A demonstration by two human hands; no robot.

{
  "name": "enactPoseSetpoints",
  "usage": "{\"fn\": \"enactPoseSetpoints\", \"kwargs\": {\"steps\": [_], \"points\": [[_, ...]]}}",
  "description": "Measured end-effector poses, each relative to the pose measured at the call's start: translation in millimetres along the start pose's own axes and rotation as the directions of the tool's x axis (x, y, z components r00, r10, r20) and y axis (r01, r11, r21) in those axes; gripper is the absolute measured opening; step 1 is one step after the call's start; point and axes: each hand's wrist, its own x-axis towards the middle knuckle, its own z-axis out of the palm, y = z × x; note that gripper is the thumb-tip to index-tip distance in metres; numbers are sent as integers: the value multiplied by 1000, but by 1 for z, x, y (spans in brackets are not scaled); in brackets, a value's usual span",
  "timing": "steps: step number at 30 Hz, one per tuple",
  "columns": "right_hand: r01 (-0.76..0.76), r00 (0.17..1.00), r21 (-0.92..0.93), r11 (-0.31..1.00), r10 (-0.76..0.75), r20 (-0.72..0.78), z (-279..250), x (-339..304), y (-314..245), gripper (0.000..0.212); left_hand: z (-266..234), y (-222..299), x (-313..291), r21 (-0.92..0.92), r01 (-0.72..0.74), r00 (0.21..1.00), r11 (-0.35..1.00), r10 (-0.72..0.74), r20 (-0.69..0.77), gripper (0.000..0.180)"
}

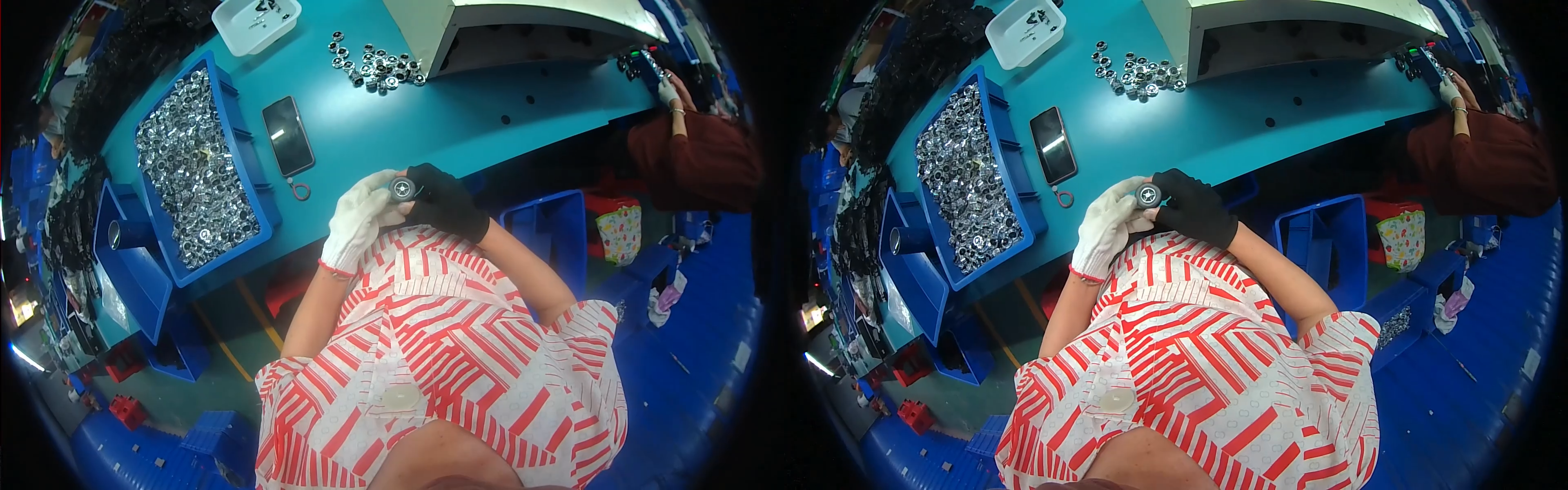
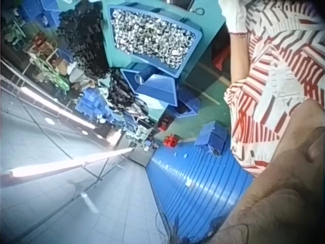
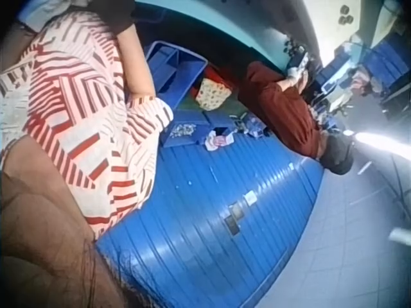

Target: Assembling small metal washers with rubber gaskets at an industrial workstation.

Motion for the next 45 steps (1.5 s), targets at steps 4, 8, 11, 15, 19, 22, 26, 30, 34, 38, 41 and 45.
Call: {"fn": "enactPoseSetpoints", "kwargs": {"steps": [4, 8, 11, 15, 19, 22, 26, 30, 34, 38, 41, 45], "points": [[-397, 916, 517, 758, 366, 167, 0, -2, 12, 39, -12, -14, 1, -15, -101, 993, 995, 100, -61, 40], [-587, 728, 782, 208, 560, 397, 2, -5, 22, 52, -15, -17, 0, 42, -88, 988, 995, 93, -126, 39], [-580, 728, 786, 214, 568, 383, -1, -8, 22, 50, -15, -21, 2, 33, -73, 991, 997, 76, -113, 39], [-599, 663, 768, 226, 678, 317, -5, -30, 45, 45, -18, -28, 7, 61, -32, 994, 998, 38, -99, 39], [-687, 495, 708, 165, 819, 289, -6, -74, 113, 40, -27, -40, 8, 87, -21, 987, 996, 34, -159, 44], [-701, 370, 705, 106, 899, 233, 2, -99, 148, 40, -28, -46, 6, 88, 23, 981, 996, -6, -193, 40], [-658, 377, 740, 140, 912, 163, 14, -117, 215, 40, -26, -53, 11, 94, 71, 976, 993, -50, -211, 43], [-751, 414, 622, 220, 891, 186, 10, -123, 252, 34, -23, -52, 20, 124, 105, 970, 987, -74, -231, 41], [-640, 510, 687, 343, 859, 47, 2, -125, 226, 29, -21, -56, 26, 111, 83, 968, 990, -54, -244, 45], [-386, 805, 112, 916, 394, -444, -60, -72, 163, 28, -23, -63, 26, 58, 106, 965, 993, -89, -246, 40], [-280, 831, -138, 950, 168, -530, -101, -13, 154, 30, -14, -66, 28, 80, 143, 957, 986, -118, -265, 38], [-220, 772, -452, 864, -129, -623, -116, 85, 179, 21, -9, -67, 36, 84, 185, 951, 979, -157, -267, 40]]}}
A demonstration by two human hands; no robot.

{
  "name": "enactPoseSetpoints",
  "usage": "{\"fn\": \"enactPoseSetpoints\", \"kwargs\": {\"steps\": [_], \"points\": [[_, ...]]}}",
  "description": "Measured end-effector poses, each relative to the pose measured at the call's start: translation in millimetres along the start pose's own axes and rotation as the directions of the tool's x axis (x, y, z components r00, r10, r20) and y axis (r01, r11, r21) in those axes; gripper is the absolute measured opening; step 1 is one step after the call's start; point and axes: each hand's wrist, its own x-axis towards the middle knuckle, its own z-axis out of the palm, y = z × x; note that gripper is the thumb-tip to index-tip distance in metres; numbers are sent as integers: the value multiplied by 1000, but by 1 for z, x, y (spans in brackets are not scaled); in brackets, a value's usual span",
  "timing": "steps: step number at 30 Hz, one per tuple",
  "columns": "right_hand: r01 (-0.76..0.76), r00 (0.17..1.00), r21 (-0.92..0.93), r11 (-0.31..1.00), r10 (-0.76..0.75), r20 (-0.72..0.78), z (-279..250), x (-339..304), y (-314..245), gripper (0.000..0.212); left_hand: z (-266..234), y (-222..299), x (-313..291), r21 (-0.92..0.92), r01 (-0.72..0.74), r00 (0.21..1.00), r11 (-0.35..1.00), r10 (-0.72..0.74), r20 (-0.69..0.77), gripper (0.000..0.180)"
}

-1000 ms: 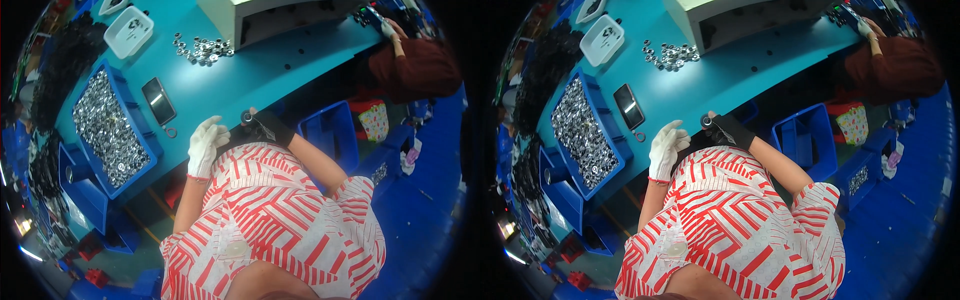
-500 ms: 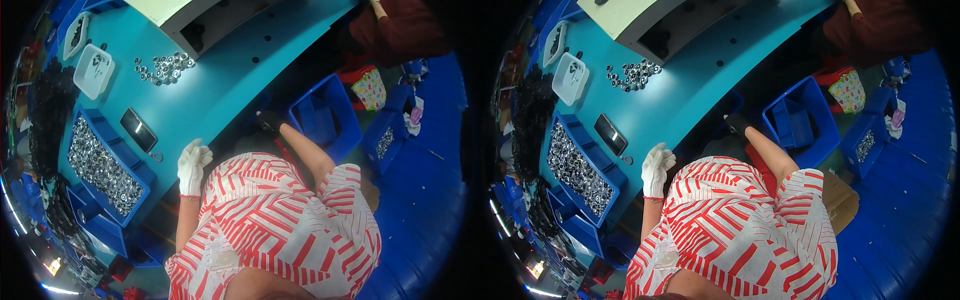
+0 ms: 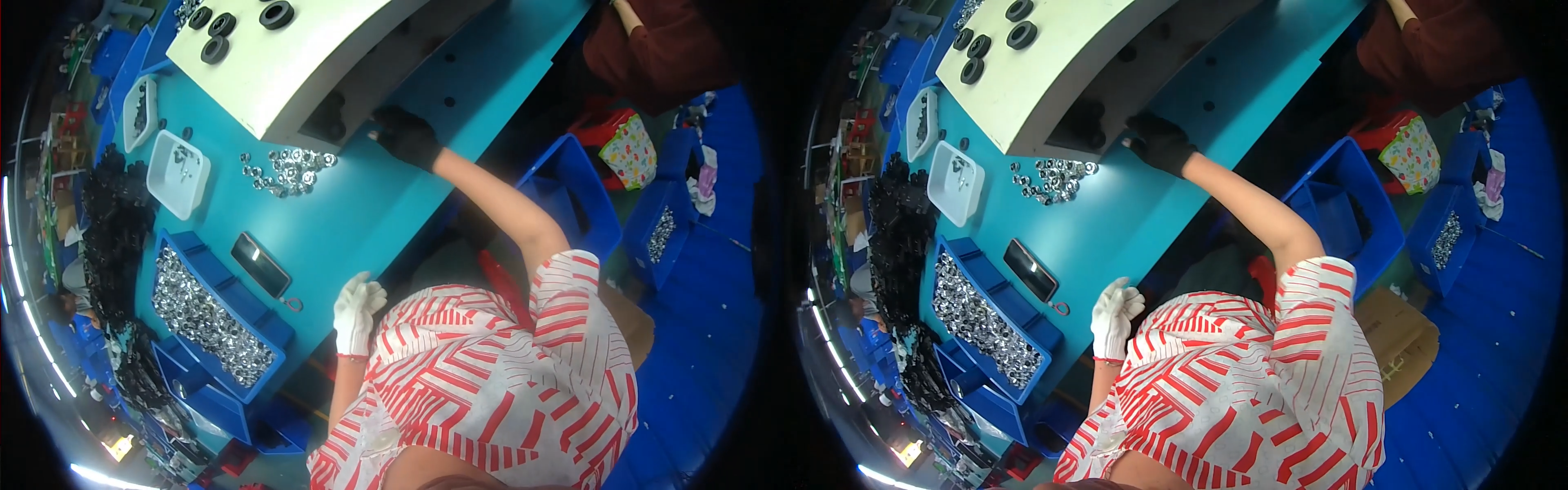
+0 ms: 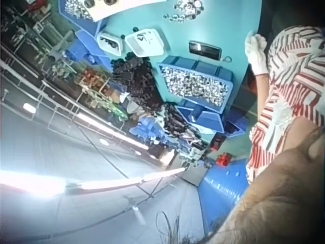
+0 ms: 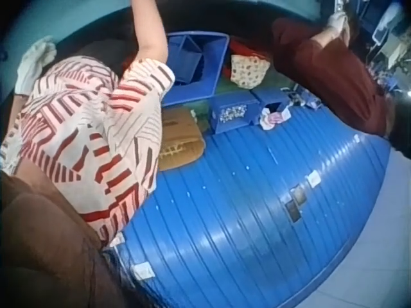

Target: Assembling small metal washers with rubber gaskets at an industrial workstation.

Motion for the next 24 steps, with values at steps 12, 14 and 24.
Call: {"fn": "enactPoseSetpoints", "kwargs": {"steps": [12, 14, 24], "points": [[-30, 816, -84, 996, 73, 573, 30, 87, -39, 42, -6, 10, -1, -135, -17, 998, 991, 8, -68, 41], [-51, 834, -42, 998, 65, 547, 34, 88, -43, 41, -5, 10, 0, -102, -24, 997, 995, 17, -69, 42], [108, 987, -49, 993, -101, 124, 41, 38, -6, 28, -7, 10, -4, -100, -57, 998, 993, 55, -18, 38]]}}
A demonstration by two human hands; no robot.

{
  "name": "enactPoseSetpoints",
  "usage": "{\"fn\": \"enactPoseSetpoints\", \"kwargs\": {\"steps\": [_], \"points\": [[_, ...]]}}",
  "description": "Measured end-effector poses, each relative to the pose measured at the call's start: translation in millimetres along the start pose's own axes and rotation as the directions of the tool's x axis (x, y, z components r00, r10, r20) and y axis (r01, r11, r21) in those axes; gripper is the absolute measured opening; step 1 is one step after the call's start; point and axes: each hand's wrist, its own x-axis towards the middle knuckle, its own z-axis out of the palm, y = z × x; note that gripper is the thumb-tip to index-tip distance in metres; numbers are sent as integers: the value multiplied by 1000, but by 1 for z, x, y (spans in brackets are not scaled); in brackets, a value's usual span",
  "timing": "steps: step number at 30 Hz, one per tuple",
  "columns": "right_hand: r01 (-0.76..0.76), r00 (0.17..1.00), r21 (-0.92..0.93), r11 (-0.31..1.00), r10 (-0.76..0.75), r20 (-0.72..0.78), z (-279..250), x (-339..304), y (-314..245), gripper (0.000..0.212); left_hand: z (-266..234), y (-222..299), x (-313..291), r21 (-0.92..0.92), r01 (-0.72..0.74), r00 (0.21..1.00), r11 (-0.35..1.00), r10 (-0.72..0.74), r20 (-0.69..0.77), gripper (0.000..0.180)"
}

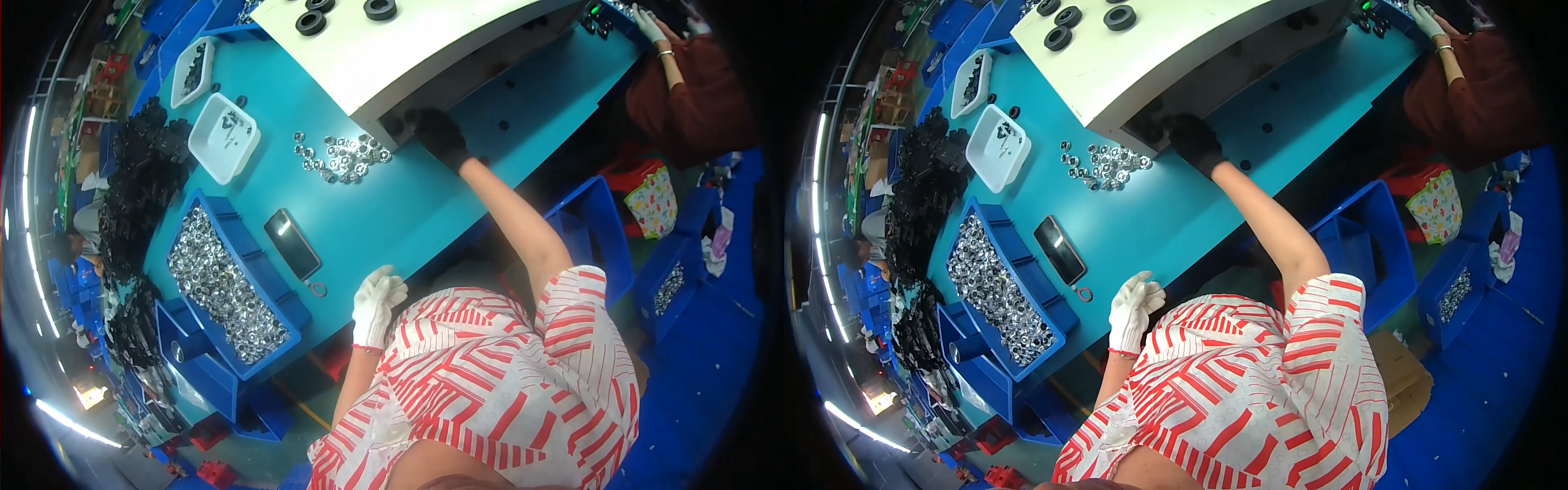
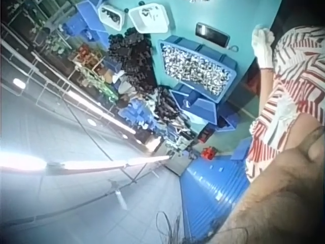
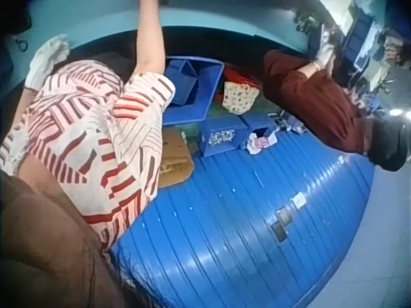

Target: Assembling small metal washers with rubber gaskets at an industrial workstation.

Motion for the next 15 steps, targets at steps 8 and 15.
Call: {"fn": "enactPoseSetpoints", "kwargs": {"steps": [8, 15], "points": [[-795, 522, 465, -391, -49, 851, -67, -117, -98, 39, 23, 28, -8, 127, -255, 967, 959, 256, 11, 44], [-860, 437, 366, -356, -144, 888, -70, -141, -137, 38, 41, 45, -21, 205, -345, 939, 916, 340, 59, 42]]}}
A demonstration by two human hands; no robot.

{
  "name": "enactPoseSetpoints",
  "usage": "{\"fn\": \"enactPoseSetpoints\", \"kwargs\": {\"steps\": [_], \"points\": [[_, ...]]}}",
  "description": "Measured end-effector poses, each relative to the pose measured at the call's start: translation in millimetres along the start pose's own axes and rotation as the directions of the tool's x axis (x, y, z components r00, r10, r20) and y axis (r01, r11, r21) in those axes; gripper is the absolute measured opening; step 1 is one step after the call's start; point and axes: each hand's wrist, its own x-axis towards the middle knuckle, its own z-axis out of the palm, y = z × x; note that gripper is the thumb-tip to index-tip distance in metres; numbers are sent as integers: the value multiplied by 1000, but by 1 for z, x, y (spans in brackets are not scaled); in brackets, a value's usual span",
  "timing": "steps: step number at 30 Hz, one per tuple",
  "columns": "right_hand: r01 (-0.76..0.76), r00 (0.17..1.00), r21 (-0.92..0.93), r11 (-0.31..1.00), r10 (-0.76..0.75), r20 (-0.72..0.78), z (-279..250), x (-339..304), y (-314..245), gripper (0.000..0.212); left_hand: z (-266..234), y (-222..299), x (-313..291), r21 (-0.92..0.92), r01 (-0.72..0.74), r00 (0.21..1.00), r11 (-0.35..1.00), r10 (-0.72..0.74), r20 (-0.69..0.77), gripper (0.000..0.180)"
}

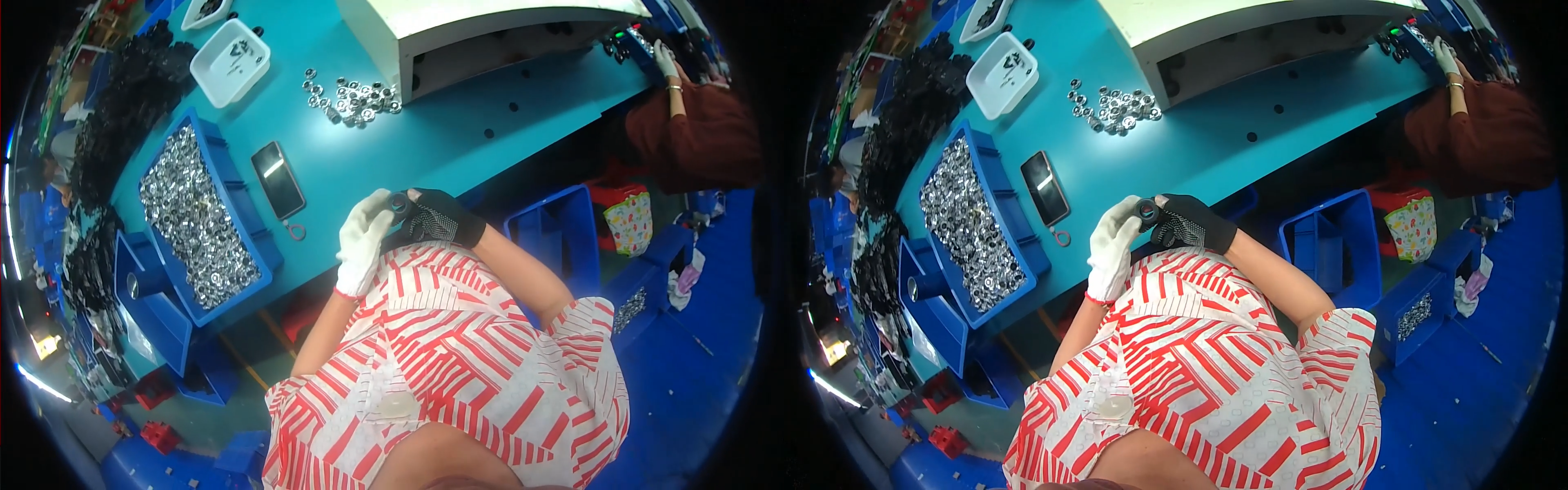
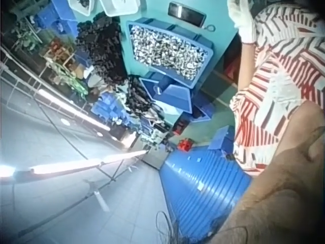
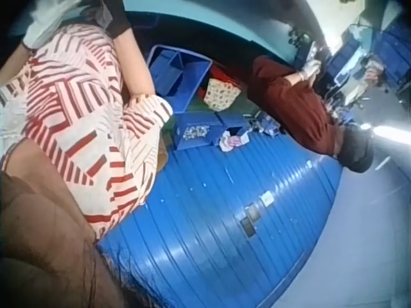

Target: Assembling small metal washers with rubber gaskets at an industrial workstation.

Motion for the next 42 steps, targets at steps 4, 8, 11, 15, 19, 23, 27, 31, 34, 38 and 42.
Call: {"fn": "enactPoseSetpoints", "kwargs": {"steps": [4, 8, 11, 15, 19, 23, 27, 31, 34, 38, 42], "points": [[-45, 999, -67, 997, 43, -22, 6, 1, 3, 38, -11, -13, -3, -15, -23, 1000, 1000, 23, 4, 41], [92, 970, -548, 831, -199, -139, 36, 0, 1, 42, -28, -27, -4, -108, 41, 997, 993, -48, -58, 44], [325, 860, -888, 325, -493, 134, 39, 2, 6, 46, -33, -18, -7, -360, 114, 993, 926, -107, 40, 41], [314, 871, -919, 240, -458, 178, 55, 1, 4, 51, -36, -18, -15, -479, 137, 991, 867, -121, 64, 35], [306, 867, -935, 179, -458, 196, 56, 4, 6, 53, -38, -18, -16, -511, 146, 989, 847, -144, 44, 33], [309, 871, -933, 186, -450, 199, 56, 6, 8, 51, -40, -18, -20, -489, 127, 991, 863, -131, 26, 34], [318, 869, -930, 185, -450, 207, 54, 9, 8, 52, -42, -17, -21, -408, 88, 994, 909, -108, -25, 38], [150, 948, -941, 304, -316, 49, 55, 14, 2, 53, -44, -3, -28, 694, -413, 855, 589, 514, 73, 46], [106, 989, -955, 277, -129, 72, 46, 29, 1, 54, -42, 6, -32, 785, -466, 839, 409, 487, 244, 41], [108, 987, -965, 240, -140, 75, 16, 64, -7, 49, -54, -12, -28, 362, -74, 996, 929, 86, -16, 37], [-73, 800, -987, -143, -599, 28, 3, 118, -32, 37, -84, -39, -20, -364, 137, 968, 921, -203, -148, 40]]}}
